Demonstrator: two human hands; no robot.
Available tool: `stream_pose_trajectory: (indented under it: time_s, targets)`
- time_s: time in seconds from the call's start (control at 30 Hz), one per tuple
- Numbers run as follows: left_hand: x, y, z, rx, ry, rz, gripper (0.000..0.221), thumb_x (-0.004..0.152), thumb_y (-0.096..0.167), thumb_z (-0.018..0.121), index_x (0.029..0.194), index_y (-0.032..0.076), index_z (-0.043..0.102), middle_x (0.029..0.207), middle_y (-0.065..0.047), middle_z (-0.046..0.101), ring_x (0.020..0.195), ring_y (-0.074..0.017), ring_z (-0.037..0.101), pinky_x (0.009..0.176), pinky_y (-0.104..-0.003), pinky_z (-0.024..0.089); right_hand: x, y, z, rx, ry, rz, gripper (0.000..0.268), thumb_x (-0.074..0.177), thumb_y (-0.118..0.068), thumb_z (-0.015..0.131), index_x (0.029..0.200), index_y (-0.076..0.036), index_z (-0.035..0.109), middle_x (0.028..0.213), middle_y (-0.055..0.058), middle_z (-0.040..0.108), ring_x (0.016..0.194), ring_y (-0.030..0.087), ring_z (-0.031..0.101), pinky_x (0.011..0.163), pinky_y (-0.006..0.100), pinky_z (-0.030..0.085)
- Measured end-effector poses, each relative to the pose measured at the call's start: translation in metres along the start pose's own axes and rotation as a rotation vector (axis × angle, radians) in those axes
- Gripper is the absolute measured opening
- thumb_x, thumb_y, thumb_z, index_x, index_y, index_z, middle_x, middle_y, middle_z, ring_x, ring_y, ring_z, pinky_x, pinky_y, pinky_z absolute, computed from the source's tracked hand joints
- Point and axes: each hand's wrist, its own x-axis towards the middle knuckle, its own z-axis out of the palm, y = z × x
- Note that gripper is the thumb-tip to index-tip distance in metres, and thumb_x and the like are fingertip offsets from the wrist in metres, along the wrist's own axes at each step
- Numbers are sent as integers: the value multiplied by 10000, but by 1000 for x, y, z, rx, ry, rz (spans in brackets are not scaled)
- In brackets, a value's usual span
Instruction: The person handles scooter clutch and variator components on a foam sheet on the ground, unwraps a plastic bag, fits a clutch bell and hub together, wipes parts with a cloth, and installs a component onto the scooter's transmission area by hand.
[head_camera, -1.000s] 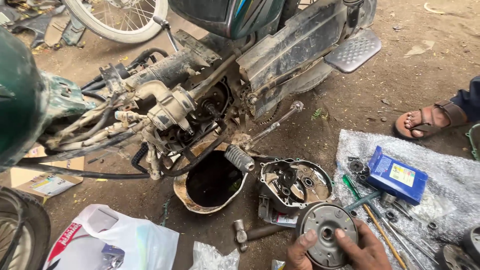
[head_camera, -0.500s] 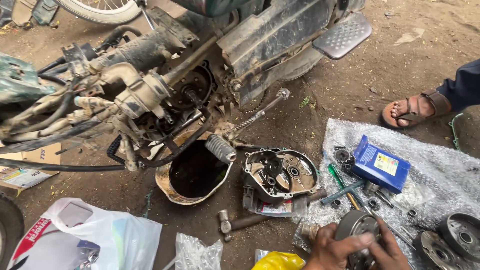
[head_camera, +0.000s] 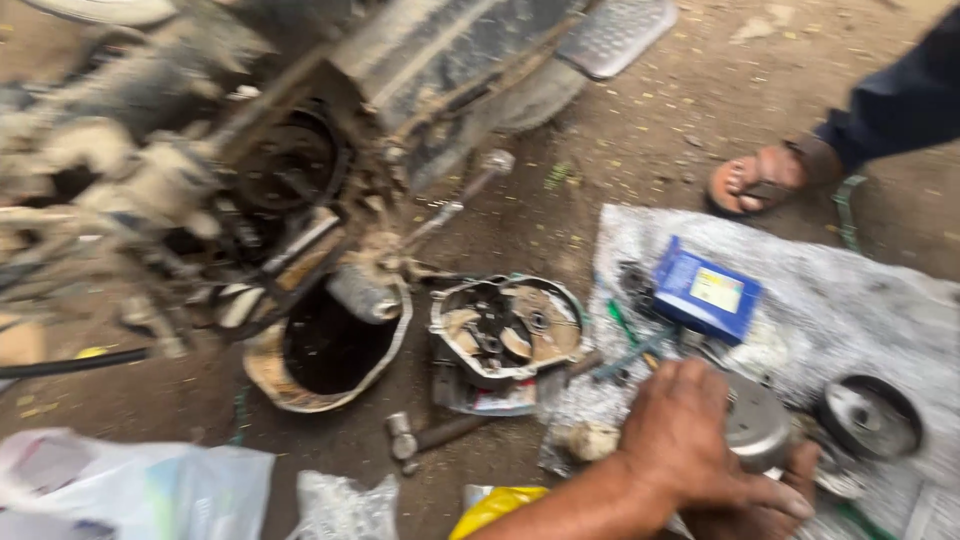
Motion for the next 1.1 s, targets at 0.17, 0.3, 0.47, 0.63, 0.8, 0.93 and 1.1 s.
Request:
stream_pose_trajectory:
  time_s: [0.17, 0.3, 0.47, 0.63, 0.8, 0.93, 1.1]
  targets:
    - [11, 1, -23, -161, -49, -10, 1007, 478, 842, 801, 1033, 7, 698, 1055, -138, 602, 1114, -308, 583, 996, -420, 507, 51, -24, 6, 262, 106, -13, 937, 801, -721, 515, 1563, -182, 429, 1484, 77, 537, 1334, 302, 489, 1088, 506, 365]
    - [21, -8, -43, -518, -145, -519, 1034, 447, 688, 905, 1209, 43, 634, 1193, -141, 639, 1124, -255, 646, 944, -388, 559, 77, -37, 15, 455, 96, -61, 994, 788, -767, 573, 1554, -155, 411, 1468, 119, 537, 1329, 339, 509, 1108, 566, 374]
    - [16, -30, -61, -902, -186, -885, 878, 518, 611, 837, 1169, 48, 670, 1000, -148, 766, 904, -241, 778, 760, -420, 671, 72, -46, 28, 512, -243, -27, 1071, 709, -657, 762, 1589, -189, 370, 1432, 174, 573, 1262, 401, 580, 1042, 699, 411]
    - [8, -46, -62, -1453, -105, -664, 840, 657, 689, 766, 1187, 47, 658, 960, -174, 769, 888, -229, 788, 810, -332, 686, 75, -46, 23, 532, -285, -20, 1108, 701, -578, 806, 1608, -159, 327, 1455, 257, 524, 1282, 436, 549, 1021, 738, 446]
    - [-8, -64, -51, -1430, -62, -850, 772, 643, 693, 736, 1033, 36, 621, 921, -187, 766, 812, -295, 789, 752, -419, 662, 74, -57, 11, 498, -330, -59, 1099, 703, -500, 843, 1582, -97, 321, 1488, 354, 457, 1276, 556, 515, 972, 732, 437]
    - [-30, -98, -32, -1350, -7, -835, 697, 670, 714, 762, 921, 87, 588, 911, -165, 719, 816, -244, 778, 782, -372, 674, 82, -62, -14, 433, -357, -74, 1006, 668, -308, 827, 1528, -74, 361, 1462, 344, 458, 1295, 569, 516, 1016, 750, 448]
    - [-35, -106, -51, -1380, 50, -835, 630, 686, 672, 766, 870, 90, 609, 882, -123, 713, 781, -206, 756, 720, -330, 640, 108, -50, -71, 150, -66, 63, 933, 578, -100, 710, 1468, -32, 438, 1296, 294, 603, 1169, 455, 638, 1003, 624, 544]
